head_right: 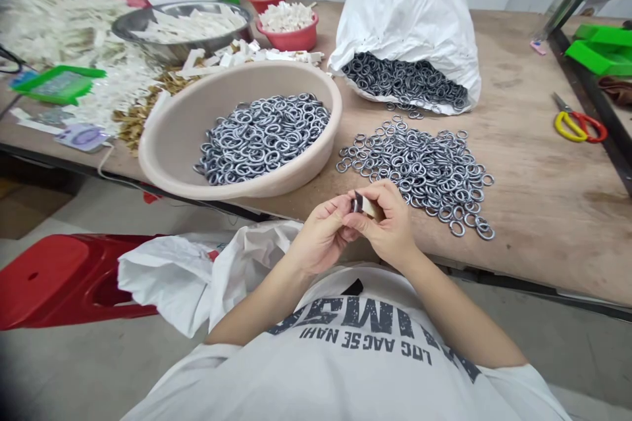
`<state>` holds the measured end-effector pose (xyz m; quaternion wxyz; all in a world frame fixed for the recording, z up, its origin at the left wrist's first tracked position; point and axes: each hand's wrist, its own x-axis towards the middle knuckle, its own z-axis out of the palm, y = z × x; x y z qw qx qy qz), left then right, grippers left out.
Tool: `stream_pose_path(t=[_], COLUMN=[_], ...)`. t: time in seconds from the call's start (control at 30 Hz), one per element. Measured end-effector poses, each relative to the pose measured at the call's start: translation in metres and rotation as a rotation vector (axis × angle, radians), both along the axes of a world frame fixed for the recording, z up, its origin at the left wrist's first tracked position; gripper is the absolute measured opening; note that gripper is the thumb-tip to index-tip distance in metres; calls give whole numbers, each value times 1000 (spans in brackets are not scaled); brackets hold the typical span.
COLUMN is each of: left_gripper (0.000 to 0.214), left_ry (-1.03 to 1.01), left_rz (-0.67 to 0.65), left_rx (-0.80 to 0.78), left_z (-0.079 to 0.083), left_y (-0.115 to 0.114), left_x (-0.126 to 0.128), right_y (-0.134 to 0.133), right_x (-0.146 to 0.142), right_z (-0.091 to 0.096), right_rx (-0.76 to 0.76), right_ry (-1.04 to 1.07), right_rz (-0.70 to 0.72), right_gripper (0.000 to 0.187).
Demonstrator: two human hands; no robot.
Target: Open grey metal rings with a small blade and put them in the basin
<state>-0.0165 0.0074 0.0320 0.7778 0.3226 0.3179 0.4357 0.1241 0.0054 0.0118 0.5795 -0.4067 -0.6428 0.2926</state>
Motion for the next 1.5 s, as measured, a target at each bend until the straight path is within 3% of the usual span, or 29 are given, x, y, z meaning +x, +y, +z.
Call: stream_pose_path(t=[0.2,0.3,0.43,0.57,0.87,1.03,1.13,1.27,1.4,1.5], left_gripper=[35,38,44,43,44,46,43,38,39,37], left_ry=[70,62,62,93,194,242,228,301,290,246], left_rz=[59,69,91,106,88,-147,-3,112,132,124], left_rx=[124,161,185,186,234,312,256,214,155,91], left_z=[-15,-18,-14,-14,-19,-19,-25,-35,-41,-41], left_y=[-4,-3,-2,-4,-7,-12,-1,15,19,20], left_x=[6,6,4,4,0,-6,-14,-26,-31,-33], right_y=[3,4,-4,-16,-16,9,27,66,129,164], right_x=[0,3,11,15,17,30,29,15,-5,-21], right_z=[1,6,12,15,16,6,6,12,14,11], right_rx=[-183,-271,-130,-1,-14,-235,-241,-230,-230,-260], right_ry=[158,121,-173,-466,-618,-593,-611,-900,-1161,-1277], right_rz=[121,136,1,-1,15,-109,-121,-162,-290,-255], right_gripper=[22,23,26,27,36,45,45,39,58,71])
